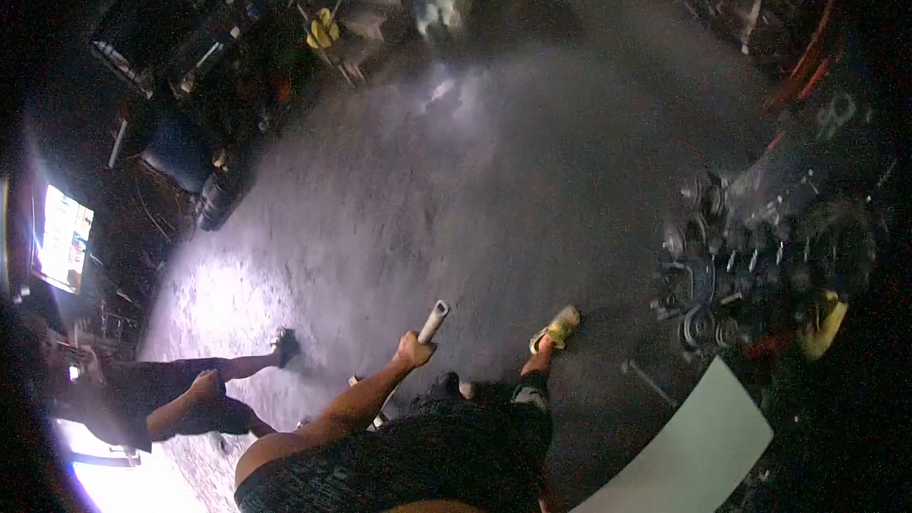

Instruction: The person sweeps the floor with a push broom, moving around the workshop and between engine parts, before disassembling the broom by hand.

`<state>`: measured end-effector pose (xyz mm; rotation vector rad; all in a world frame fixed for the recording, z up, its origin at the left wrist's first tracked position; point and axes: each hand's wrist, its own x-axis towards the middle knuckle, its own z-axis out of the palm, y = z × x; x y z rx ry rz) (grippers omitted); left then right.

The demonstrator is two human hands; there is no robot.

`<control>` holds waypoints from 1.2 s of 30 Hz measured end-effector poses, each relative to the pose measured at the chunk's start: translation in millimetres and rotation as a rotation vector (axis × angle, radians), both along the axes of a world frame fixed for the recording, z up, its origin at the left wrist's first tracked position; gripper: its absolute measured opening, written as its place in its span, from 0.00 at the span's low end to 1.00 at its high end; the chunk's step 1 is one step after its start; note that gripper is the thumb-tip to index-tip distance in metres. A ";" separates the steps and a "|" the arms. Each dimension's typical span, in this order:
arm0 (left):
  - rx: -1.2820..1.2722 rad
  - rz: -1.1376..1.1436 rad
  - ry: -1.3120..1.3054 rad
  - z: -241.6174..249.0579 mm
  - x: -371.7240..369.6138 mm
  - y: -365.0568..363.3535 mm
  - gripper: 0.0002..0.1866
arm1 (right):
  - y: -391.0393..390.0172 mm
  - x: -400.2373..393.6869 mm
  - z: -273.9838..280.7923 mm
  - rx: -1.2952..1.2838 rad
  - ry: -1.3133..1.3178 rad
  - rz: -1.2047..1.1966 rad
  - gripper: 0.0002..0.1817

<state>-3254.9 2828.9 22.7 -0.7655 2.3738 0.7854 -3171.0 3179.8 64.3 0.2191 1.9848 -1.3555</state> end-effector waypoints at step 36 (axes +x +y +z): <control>0.017 0.400 0.082 62.4 -879.0 229.5 0.25 | 342.4 -896.4 -38.5 0.166 -0.158 0.381 0.48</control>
